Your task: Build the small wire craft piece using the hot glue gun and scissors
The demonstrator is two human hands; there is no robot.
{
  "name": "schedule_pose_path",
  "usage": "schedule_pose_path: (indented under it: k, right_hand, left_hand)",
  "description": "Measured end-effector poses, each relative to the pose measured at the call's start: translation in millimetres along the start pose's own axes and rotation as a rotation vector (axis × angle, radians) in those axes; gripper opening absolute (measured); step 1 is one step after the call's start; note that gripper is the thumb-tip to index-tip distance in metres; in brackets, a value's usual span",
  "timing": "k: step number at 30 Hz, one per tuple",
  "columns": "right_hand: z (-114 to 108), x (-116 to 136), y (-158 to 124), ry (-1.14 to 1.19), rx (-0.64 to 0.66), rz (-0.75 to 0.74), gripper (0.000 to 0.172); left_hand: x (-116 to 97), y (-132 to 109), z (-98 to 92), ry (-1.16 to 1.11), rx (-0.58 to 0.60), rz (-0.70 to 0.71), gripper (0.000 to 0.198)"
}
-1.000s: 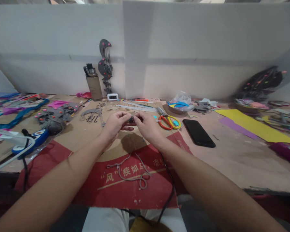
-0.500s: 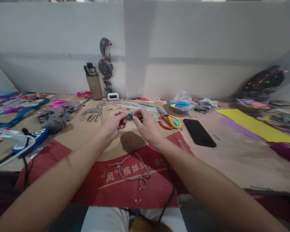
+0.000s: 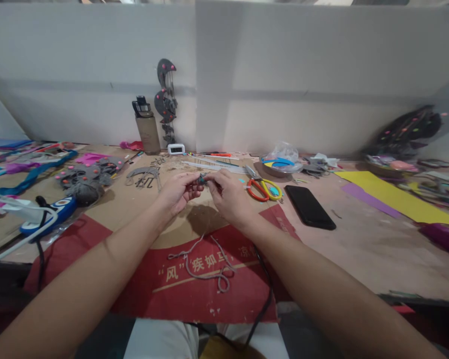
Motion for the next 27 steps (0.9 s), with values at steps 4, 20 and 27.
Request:
schedule_pose_path:
  k: [4, 20, 27]
  right_hand:
    - [1.3, -0.3, -1.5, -0.04, 0.029, -0.038, 0.023]
    - [7.0, -18.3, -0.8, 0.172, -0.028, 0.292, 0.021]
    - [-1.4, -21.3, 6.0, 0.425, 0.094, 0.526, 0.025]
  left_hand:
    - [-0.4, -1.9, 1.1, 0.013, 0.013, 0.014, 0.009]
    - [-4.7, 8.5, -11.9, 0.126, -0.134, 0.159, 0.013]
    - [-29.0, 22.5, -50.7, 0.039, -0.309, 0.306, 0.016]
Point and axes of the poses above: each hand's wrist, its own y-axis towards the middle knuckle, its own z-axis out of the palm, x = y × z, the point moved 2 cm from there along y, towards the middle knuckle, and after that the axes turned 9 degrees about -z, right-handed, at the moved point
